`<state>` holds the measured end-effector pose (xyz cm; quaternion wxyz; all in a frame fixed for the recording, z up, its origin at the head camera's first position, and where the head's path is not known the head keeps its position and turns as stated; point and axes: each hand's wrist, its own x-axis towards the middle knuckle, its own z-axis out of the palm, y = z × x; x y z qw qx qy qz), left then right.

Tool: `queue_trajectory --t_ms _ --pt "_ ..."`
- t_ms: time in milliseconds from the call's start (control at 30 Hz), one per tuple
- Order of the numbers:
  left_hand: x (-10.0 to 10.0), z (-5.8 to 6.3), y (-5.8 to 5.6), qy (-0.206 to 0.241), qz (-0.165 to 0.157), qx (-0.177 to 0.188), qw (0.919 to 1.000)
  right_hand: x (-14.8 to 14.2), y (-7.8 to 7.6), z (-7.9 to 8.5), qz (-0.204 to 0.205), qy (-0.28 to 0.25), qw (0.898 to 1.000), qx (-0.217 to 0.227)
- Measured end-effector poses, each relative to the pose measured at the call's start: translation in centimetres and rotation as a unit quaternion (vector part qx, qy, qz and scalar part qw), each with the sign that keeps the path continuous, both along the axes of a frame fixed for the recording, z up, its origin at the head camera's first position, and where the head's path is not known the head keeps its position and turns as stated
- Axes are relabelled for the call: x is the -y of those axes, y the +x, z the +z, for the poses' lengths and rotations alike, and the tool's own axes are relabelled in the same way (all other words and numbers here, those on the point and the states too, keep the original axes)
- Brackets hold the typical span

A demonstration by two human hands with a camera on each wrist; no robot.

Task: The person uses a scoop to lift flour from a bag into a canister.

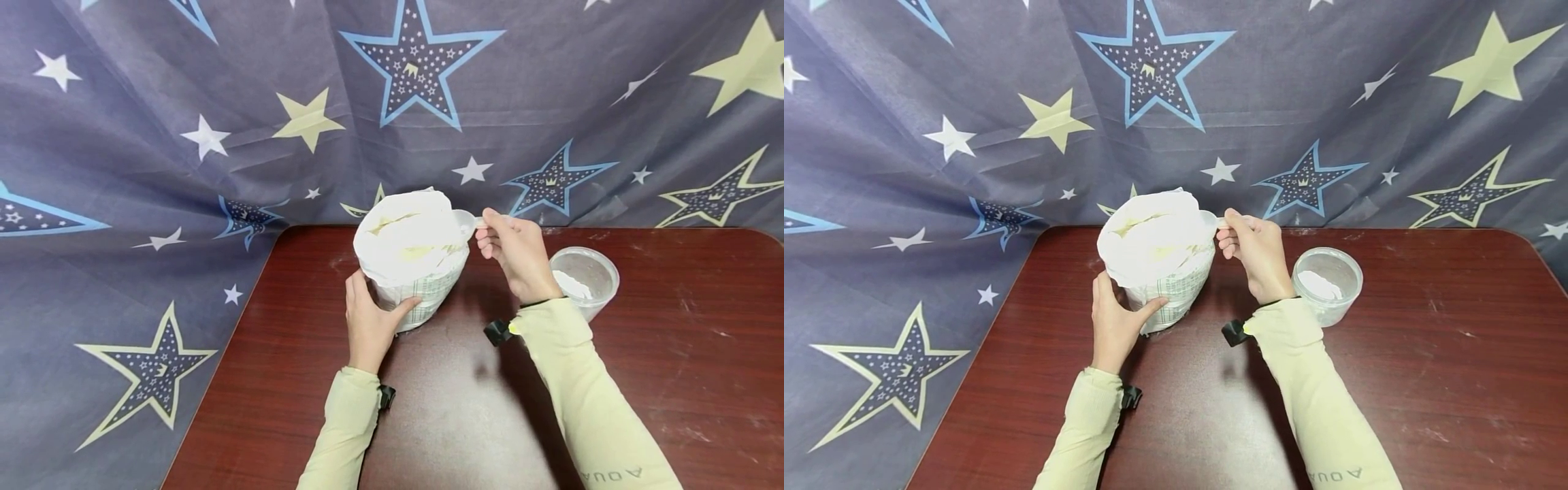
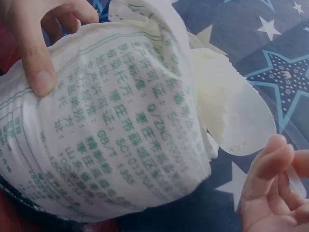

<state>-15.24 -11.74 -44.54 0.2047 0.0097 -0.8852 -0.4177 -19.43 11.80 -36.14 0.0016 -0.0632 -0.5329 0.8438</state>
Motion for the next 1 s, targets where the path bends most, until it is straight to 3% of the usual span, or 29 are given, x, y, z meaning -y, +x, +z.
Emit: queue_trajectory --t_ms 533,1000 --pt "0.0 -0.1 0.1 0.000 0.001 -0.008 1.0000 -4.0 1.8 0.1 -0.018 -0.053 0.998 -0.024" --pt "0.1 -0.1 0.0 0.000 -0.001 -0.007 1.0000 -7.9 3.5 -1.1 -0.042 -0.089 0.995 -0.022"
